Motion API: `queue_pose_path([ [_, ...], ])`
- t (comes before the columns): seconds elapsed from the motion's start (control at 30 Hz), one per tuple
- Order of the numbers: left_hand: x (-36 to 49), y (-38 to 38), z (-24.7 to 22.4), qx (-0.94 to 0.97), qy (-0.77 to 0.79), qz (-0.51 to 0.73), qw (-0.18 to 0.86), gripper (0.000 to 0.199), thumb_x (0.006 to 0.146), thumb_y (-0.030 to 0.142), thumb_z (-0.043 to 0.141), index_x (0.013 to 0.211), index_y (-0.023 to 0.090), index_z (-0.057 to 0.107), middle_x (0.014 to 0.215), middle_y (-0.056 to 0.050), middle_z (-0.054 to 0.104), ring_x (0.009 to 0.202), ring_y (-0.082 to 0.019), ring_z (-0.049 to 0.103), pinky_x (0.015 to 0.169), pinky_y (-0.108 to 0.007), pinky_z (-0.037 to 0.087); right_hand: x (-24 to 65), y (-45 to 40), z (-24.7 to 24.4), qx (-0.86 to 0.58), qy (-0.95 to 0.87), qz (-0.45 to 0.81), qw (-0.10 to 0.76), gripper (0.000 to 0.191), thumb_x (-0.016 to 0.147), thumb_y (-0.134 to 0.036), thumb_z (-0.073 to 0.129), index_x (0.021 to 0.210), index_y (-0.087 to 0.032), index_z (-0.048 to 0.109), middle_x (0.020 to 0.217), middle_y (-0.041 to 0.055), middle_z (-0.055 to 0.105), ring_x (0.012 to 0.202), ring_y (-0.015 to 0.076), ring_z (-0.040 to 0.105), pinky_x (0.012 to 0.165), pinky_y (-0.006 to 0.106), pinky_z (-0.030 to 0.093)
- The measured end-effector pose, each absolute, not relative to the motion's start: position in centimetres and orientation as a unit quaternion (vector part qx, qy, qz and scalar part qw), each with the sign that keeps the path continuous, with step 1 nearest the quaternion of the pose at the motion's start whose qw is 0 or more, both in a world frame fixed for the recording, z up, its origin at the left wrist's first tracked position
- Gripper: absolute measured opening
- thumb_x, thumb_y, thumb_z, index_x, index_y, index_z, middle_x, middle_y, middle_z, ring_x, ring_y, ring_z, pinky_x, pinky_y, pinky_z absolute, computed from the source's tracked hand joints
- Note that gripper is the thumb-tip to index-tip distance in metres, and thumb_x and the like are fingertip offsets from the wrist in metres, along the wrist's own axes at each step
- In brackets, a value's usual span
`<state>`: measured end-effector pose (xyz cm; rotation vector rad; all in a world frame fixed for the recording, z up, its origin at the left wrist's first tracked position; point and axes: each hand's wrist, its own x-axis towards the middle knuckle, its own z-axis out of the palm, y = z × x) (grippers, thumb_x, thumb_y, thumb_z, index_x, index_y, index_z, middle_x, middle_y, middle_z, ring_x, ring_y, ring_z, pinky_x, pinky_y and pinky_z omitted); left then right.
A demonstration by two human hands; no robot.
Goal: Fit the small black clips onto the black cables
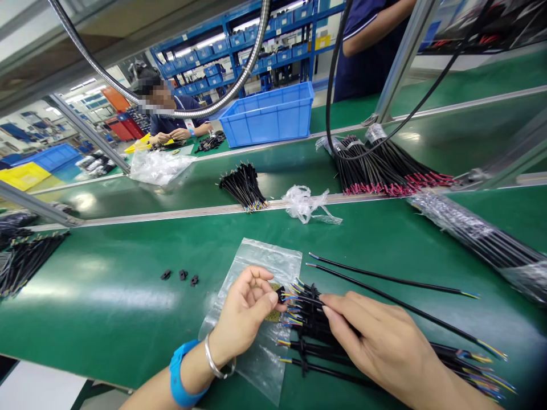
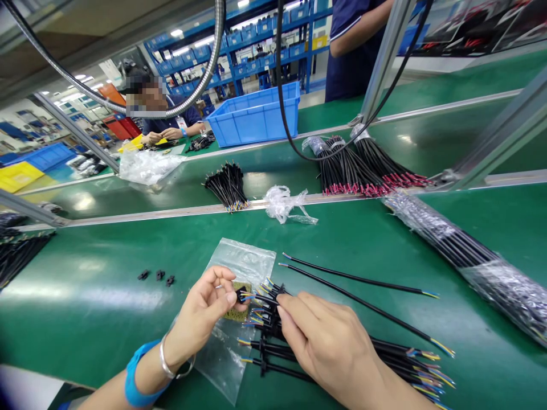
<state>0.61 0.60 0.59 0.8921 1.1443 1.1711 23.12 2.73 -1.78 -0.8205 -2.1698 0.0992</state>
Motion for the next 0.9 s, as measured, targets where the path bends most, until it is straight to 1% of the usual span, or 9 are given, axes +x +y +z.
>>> queue_pose_path([
  [0.3, 0.7, 0.6, 0.7, 0.365, 0.493, 0.499, 0.612, 0.037, 0.073, 0.035, 0.081, 0.096, 0.018, 0.058, 0.072, 0.006, 0.058, 0.065, -0.014, 0.072, 0.067, -0.023, 0.054, 23.1, 2.8, -1.6, -0.316, -0.857, 0.015, 0.407, 0.013, 0.093, -0.012, 0.054, 0.104, -0.012, 0.061, 0.073, 0.0016, 0.063, 0.06, 0.0118, 0.057, 0.059, 0.026, 0.044],
  [0.5, 0.5, 0.5, 0.5, 0.365, 0.487, 0.488, 0.626, 0.035, 0.076, 0.034, 0.08, 0.097, 0.018, 0.057, 0.072, 0.007, 0.057, 0.067, -0.014, 0.073, 0.07, -0.025, 0.054, 23.2, 2.7, -1.4, -0.319, -0.861, 0.01, 0.397, 0.015, 0.093, -0.011, 0.053, 0.105, -0.012, 0.061, 0.074, 0.0018, 0.064, 0.06, 0.0117, 0.058, 0.059, 0.026, 0.045],
  [0.63, 0.5, 0.4, 0.6, 0.355, 0.485, 0.481, 0.638, 0.035, 0.075, 0.033, 0.08, 0.097, 0.018, 0.057, 0.071, 0.007, 0.057, 0.067, -0.014, 0.073, 0.069, -0.024, 0.054, 23.2, 2.7, -1.4, -0.315, -0.862, 0.007, 0.396, 0.016, 0.092, -0.01, 0.054, 0.105, -0.011, 0.062, 0.073, 0.0015, 0.063, 0.06, 0.0117, 0.057, 0.06, 0.027, 0.045],
  [0.7, 0.5, 0.5, 0.7, 0.337, 0.485, 0.484, 0.646, 0.037, 0.074, 0.033, 0.081, 0.097, 0.018, 0.057, 0.07, 0.007, 0.057, 0.067, -0.015, 0.073, 0.068, -0.023, 0.055, 23.3, 2.7, -1.2, -0.303, -0.871, 0.007, 0.388, 0.018, 0.092, -0.009, 0.053, 0.108, -0.011, 0.062, 0.072, 0.0012, 0.062, 0.061, 0.0118, 0.057, 0.06, 0.027, 0.044],
  [0.83, 0.5, 0.7, 0.8, 0.291, 0.501, 0.484, 0.656, 0.039, 0.071, 0.032, 0.083, 0.095, 0.018, 0.056, 0.07, 0.007, 0.059, 0.066, -0.015, 0.073, 0.067, -0.024, 0.058, 23.4, 2.7, -0.7, -0.26, -0.904, 0.007, 0.338, 0.03, 0.095, -0.011, 0.046, 0.121, -0.013, 0.061, 0.067, -0.0018, 0.053, 0.055, 0.0109, 0.051, 0.052, 0.026, 0.039],
  [0.9, 0.5, 0.7, 0.7, 0.286, 0.508, 0.486, 0.651, 0.039, 0.071, 0.03, 0.083, 0.095, 0.017, 0.056, 0.069, 0.007, 0.058, 0.064, -0.014, 0.072, 0.067, -0.025, 0.058, 23.5, 2.6, -0.5, -0.252, -0.912, 0.002, 0.324, 0.032, 0.096, -0.012, 0.045, 0.125, -0.014, 0.059, 0.066, -0.0021, 0.052, 0.054, 0.0111, 0.05, 0.051, 0.026, 0.038],
])
